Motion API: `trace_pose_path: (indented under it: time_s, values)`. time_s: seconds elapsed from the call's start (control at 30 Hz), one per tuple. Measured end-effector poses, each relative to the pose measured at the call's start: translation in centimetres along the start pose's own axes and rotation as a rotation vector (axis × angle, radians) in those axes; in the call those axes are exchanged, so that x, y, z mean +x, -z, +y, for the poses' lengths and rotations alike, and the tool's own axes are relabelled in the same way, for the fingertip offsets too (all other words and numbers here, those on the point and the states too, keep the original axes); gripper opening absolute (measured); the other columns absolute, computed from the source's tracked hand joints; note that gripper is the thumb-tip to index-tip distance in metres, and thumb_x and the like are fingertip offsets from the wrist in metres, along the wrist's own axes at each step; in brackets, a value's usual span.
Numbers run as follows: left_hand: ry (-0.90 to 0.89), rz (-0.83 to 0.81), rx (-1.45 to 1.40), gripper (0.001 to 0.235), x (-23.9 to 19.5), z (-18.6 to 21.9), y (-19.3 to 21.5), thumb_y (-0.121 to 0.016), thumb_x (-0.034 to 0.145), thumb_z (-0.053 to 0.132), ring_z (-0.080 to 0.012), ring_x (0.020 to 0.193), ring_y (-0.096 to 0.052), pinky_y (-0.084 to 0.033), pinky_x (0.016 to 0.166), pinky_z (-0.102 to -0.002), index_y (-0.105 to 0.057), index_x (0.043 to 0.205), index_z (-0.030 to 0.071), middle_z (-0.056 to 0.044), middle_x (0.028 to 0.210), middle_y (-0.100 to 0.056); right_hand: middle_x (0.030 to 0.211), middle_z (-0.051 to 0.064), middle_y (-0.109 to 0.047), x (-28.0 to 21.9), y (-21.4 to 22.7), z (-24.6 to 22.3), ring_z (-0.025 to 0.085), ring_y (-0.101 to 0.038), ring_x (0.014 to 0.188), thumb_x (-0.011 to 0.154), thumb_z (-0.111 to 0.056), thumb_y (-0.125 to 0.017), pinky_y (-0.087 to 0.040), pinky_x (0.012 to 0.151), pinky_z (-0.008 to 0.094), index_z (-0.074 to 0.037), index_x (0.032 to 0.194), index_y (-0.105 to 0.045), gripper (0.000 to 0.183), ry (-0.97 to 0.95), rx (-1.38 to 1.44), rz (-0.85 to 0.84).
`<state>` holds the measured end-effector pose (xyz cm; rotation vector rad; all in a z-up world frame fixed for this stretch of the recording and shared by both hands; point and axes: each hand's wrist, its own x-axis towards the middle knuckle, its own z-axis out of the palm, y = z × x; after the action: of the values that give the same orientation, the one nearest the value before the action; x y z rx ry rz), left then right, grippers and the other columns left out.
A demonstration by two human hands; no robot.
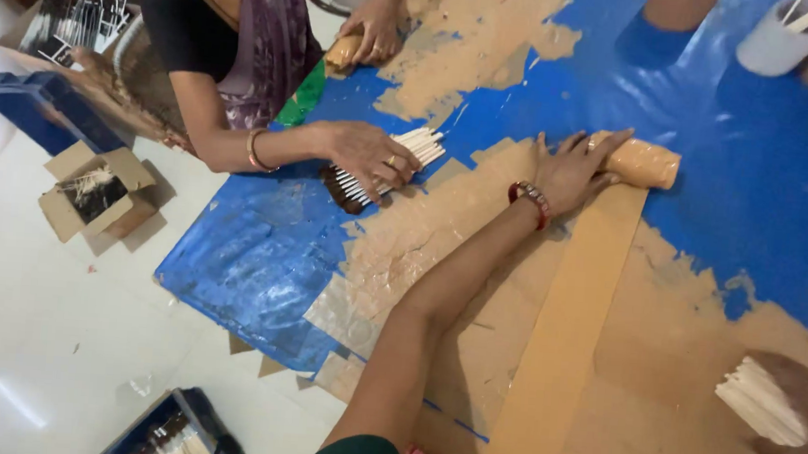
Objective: The person presses a bundle of white sticks with dark bristles onto a strip of brown adhesive tape laid on a blue table. They roll the tape over the sticks to secure them into a cylindrical shape, then place the finished bundle into a cardboard box. The process is repeated with new bundles throughout the clip.
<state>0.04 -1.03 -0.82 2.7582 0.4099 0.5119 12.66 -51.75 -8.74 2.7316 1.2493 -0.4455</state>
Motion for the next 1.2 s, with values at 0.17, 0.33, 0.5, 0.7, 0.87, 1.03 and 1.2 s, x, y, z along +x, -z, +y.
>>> trace_pose_path:
  time_s: [0.17,0.33,0.5,0.7,0.87,1.03,1.2]
  values:
    - [-0.019,0.004,0.016,0.078,0.4,-0.2,0.2,-0.061,0.092,0.053,-0.0322,0.146,-0.039,-0.012,0.110,-0.084,-0.016,0.155,0.046,-0.008,0.153,-0.051,0.164,0.002,-0.039,-4.6,10.4,-15.7,0.023,-0.046,0.147,0.074,-0.051,-0.084,-0.042,0.121,0.038,-0.027,0.157,-0.034,0.099,-0.165,-0.205,-0.171]
    - [-0.011,-0.033,0.008,0.077,-0.5,0.3,1.1,-0.058,0.095,0.060,-0.0332,0.149,-0.038,-0.012,0.112,-0.084,-0.015,0.157,0.045,-0.008,0.155,-0.049,0.165,-0.005,-0.035,-6.5,13.2,-19.1,0.019,-0.045,0.148,0.074,-0.038,-0.086,-0.041,0.122,0.038,-0.036,0.155,-0.033,0.097,-0.251,-0.167,-0.113]
    - [-0.015,-0.056,0.017,0.076,-0.3,0.1,0.8,-0.057,0.095,0.061,-0.0334,0.149,-0.036,-0.011,0.111,-0.083,-0.016,0.157,0.045,-0.009,0.154,-0.049,0.165,0.000,-0.035,-7.0,14.8,-20.7,0.021,-0.047,0.145,0.074,-0.038,-0.085,-0.041,0.121,0.040,-0.035,0.159,-0.030,0.101,-0.250,-0.163,-0.127]
    - [-0.001,-0.066,0.018,0.075,0.1,0.0,0.1,-0.056,0.097,0.059,-0.0333,0.151,-0.034,-0.009,0.113,-0.083,-0.015,0.158,0.046,-0.010,0.155,-0.049,0.161,0.012,-0.035,-6.9,13.5,-19.0,0.031,-0.044,0.142,0.071,-0.043,-0.086,-0.041,0.113,0.047,-0.016,0.158,-0.028,0.108,-0.071,-0.047,0.200]
    - [-0.017,-0.057,0.015,0.077,-1.0,-0.2,-1.1,-0.057,0.096,0.055,-0.0333,0.150,-0.034,-0.006,0.113,-0.083,-0.011,0.157,0.044,-0.007,0.155,-0.049,0.137,0.028,-0.053,-6.1,4.8,-12.4,0.040,-0.058,0.113,0.079,-0.041,-0.084,-0.050,0.089,0.048,-0.004,0.159,-0.037,0.101,-0.077,0.403,0.532]
    - [0.030,-0.085,0.050,0.076,0.2,0.4,0.6,-0.055,0.096,0.063,-0.0320,0.151,-0.035,-0.010,0.115,-0.081,-0.012,0.156,0.047,-0.006,0.155,-0.051,0.128,0.031,-0.062,-6.0,6.8,-14.5,0.039,-0.068,0.094,0.104,-0.027,-0.072,-0.055,0.077,0.046,-0.003,0.162,-0.042,0.070,-0.467,0.996,0.557]
    - [-0.030,-0.062,0.000,0.076,0.4,0.5,-0.3,-0.055,0.095,0.061,-0.0329,0.149,-0.035,-0.008,0.112,-0.082,-0.012,0.156,0.047,-0.010,0.154,-0.050,0.152,0.034,-0.040,-7.7,13.3,-21.0,0.043,-0.051,0.132,0.091,0.008,-0.067,-0.052,0.099,0.049,0.000,0.161,-0.024,0.083,-0.140,0.972,0.750]
